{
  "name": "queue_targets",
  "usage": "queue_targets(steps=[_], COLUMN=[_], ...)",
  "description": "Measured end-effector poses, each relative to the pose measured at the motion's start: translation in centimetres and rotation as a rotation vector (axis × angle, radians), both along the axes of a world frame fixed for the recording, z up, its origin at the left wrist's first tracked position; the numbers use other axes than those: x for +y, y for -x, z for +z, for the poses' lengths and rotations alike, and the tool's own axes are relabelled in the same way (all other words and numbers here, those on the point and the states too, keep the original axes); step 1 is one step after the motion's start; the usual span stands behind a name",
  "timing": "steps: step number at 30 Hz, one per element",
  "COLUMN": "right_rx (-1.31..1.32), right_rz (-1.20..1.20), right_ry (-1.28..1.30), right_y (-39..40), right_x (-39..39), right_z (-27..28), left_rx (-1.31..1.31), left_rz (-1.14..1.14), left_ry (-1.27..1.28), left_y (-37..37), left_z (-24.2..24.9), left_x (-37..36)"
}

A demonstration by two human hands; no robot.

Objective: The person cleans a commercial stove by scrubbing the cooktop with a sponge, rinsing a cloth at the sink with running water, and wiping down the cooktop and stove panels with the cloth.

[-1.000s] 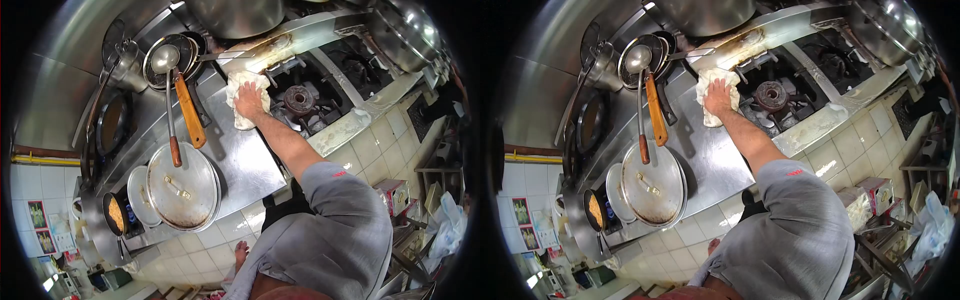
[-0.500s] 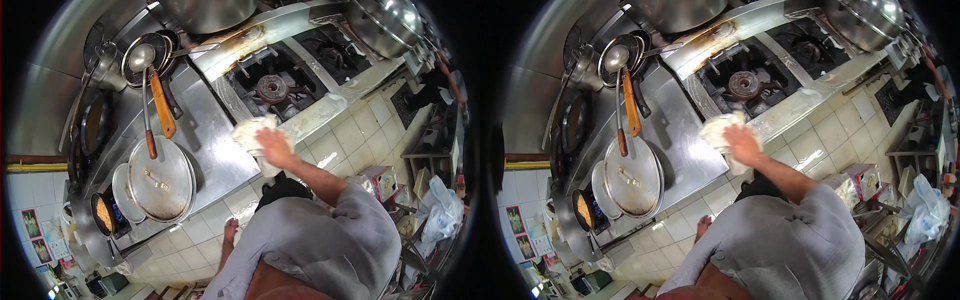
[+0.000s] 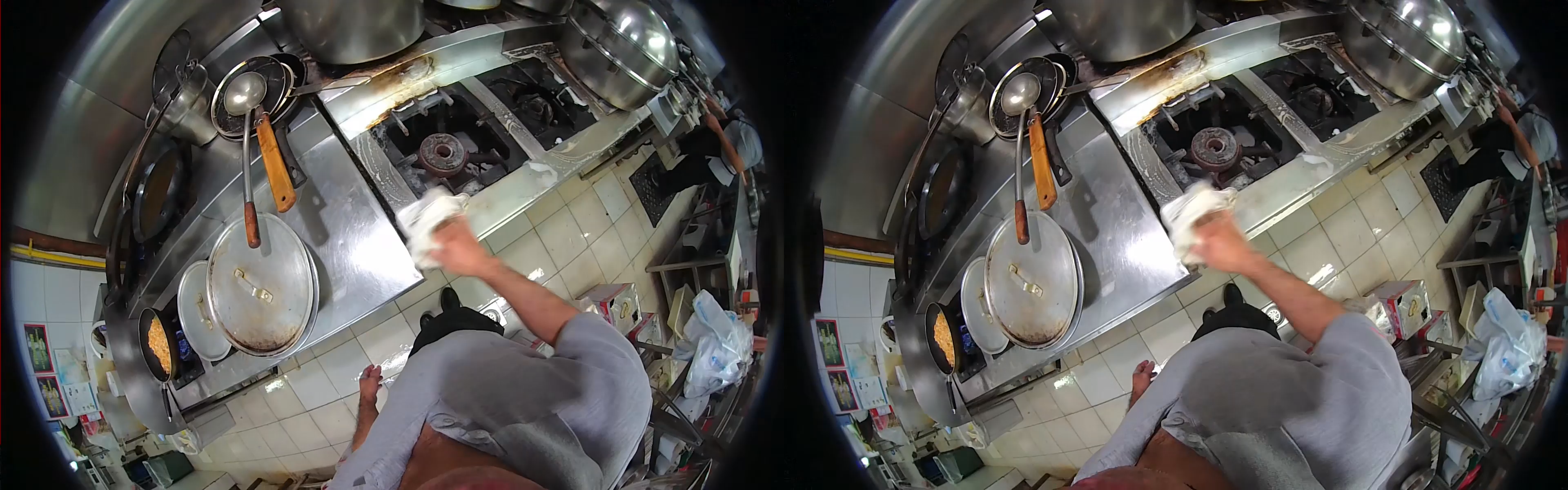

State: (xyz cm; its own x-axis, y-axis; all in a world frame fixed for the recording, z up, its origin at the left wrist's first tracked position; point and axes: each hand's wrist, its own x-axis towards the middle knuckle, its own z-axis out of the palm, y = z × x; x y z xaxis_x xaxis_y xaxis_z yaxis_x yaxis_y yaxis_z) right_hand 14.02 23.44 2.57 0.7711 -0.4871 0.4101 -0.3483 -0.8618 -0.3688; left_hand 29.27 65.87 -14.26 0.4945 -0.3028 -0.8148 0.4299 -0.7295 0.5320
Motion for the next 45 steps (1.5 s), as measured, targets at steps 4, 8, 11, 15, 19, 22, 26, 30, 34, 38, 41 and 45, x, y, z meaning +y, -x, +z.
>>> queue_targets(steps=[4,8,11,15,19,22,26,30,34,38,41,45], right_rx=[0.055,0.018,-0.051,-0.022,-0.033,0.065,0.122,0.084,0.12,0.158,0.057,0.019], right_rz=[0.034,-0.028,-0.137,-0.133,0.014,-0.017,-0.198,-0.462,-0.656,-0.967,-1.141,-1.179], right_ry=[-0.036,-0.102,0.055,-0.047,-0.109,-0.12,-0.068,0.034,0.049,-0.015,-0.095,-0.115], right_y=[-9.4,-18.4,-23.3,-19.0,-6.1,1.8,11.6,21.5,31.1,39.7,45.6,50.5], right_x=[-0.5,-8.4,-12.4,-7.0,0.8,-1.1,-9.7,-20.7,-32.6,-43.9,-52.0,-58.1], right_z=[-1.2,-2.4,-4.4,-3.9,-1.7,-1.7,-2.5,-3.7,-3.9,-4.7,-5.7,-5.3], left_rx=[0.006,-0.007,-0.031,0.037,0.162,0.08,0.021,0.001,0.035,0.015,-0.068,-0.09], left_rz=[0.066,0.061,0.094,0.048,-0.145,-0.183,0.022,-0.033,0.019,-0.134,-0.325,-0.402], left_ry=[-0.017,-0.091,-0.044,-0.05,-0.107,-0.102,0.026,-0.039,-0.051,-0.155,-0.193,-0.215], left_y=[1.1,2.0,2.4,2.9,1.8,0.0,-0.8,1.6,6.7,12.8,16.0,17.5], left_z=[-0.1,1.7,1.8,1.5,-4.7,-3.0,-1.4,-1.3,-3.7,-3.9,-2.6,-1.4], left_x=[1.6,2.0,1.9,0.7,1.2,-3.2,-9.8,-14.1,-15.1,-16.7,-19.2,-22.0])
